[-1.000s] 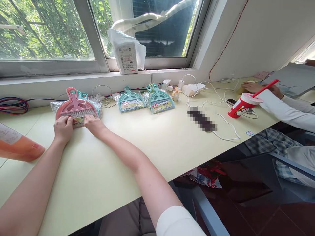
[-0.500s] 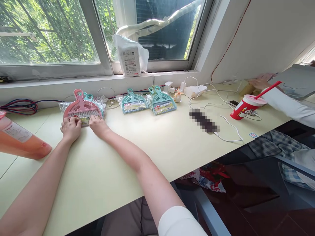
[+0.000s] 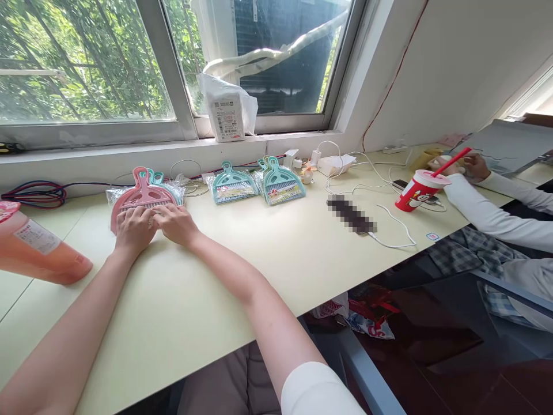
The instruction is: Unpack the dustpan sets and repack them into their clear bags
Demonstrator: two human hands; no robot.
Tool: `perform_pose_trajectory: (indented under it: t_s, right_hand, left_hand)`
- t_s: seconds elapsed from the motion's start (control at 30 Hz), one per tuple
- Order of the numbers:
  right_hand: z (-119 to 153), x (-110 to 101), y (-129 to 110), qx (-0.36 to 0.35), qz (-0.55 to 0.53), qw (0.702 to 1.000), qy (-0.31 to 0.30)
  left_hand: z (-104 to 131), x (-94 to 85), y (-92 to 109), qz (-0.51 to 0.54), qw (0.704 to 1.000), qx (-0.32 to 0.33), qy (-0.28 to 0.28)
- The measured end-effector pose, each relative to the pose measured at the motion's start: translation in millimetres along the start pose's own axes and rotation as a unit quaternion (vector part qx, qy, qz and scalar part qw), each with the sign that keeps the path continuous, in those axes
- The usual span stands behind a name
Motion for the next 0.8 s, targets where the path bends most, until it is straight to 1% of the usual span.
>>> perform_pose_trajectory:
  t_s: [0.07, 0.1, 0.17, 0.2, 0.27, 0.33, 0.37, 0.4, 0.43, 0.47, 0.53, 0.6, 0.67, 0.73, 0.8]
  right_hand:
    - [8, -14, 9, 0.018, 0.010, 1.000, 0.018]
    - [12, -22, 17, 0.033, 0.018, 0.999, 0.030]
    - [24, -40, 44, 0.081, 0.036, 0.995, 0.052]
    - [31, -51, 64, 0.115, 0.047, 0.990, 0.066]
    - [50, -75, 109, 0.194, 0.073, 0.973, 0.103]
    - [72, -100, 155, 0.273, 0.097, 0.946, 0.148]
    - [83, -111, 174, 0.300, 0.112, 0.933, 0.164]
    - [91, -118, 189, 0.314, 0.125, 0.927, 0.165]
    - [97, -121, 200, 0.317, 0.140, 0.927, 0.146]
    - [100, -118, 207, 0.307, 0.155, 0.933, 0.106]
    - [97, -105, 204, 0.243, 0.188, 0.951, 0.023]
    - [88, -88, 186, 0.155, 0.197, 0.968, -0.027]
    - [76, -70, 166, 0.085, 0.180, 0.979, -0.045]
    - [65, -52, 153, 0.067, 0.156, 0.984, -0.057]
    - [54, -37, 151, 0.100, 0.146, 0.982, -0.065]
  left_hand:
    - [0, -3.2, 0, 0.017, 1.000, -0.008, 0.020]
    - [0, -5.1, 1, 0.031, 0.999, -0.012, 0.029]
    - [0, -9.1, 2, 0.065, 0.997, -0.018, 0.044]
    - [0, -11.3, 2, 0.081, 0.995, -0.021, 0.053]
    - [2, -16.1, 1, 0.106, 0.991, -0.024, 0.076]
    - [4, -22.3, 1, 0.121, 0.987, -0.022, 0.108]
    - [5, -25.6, 2, 0.124, 0.984, -0.019, 0.123]
    - [6, -28.7, 4, 0.127, 0.982, -0.013, 0.136]
    - [8, -31.7, 6, 0.129, 0.981, -0.005, 0.145]
    - [9, -34.5, 9, 0.131, 0.980, 0.003, 0.151]
    - [12, -40.5, 14, 0.135, 0.978, 0.014, 0.158]
    - [15, -48.2, 19, 0.142, 0.976, 0.014, 0.164]
    - [20, -57.6, 24, 0.145, 0.974, 0.013, 0.171]
    - [27, -68.7, 31, 0.135, 0.974, 0.021, 0.178]
    - [35, -80.5, 40, 0.117, 0.975, 0.032, 0.185]
Point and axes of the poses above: each hand's wrist, its own z-axis away from the middle knuckle, its own x-axis out of the palm, y = z × x, the point moved 8 cm from there along -z, towards the middle knuckle, and after that the axes turned 10 degrees about y, right-handed, at the moved point
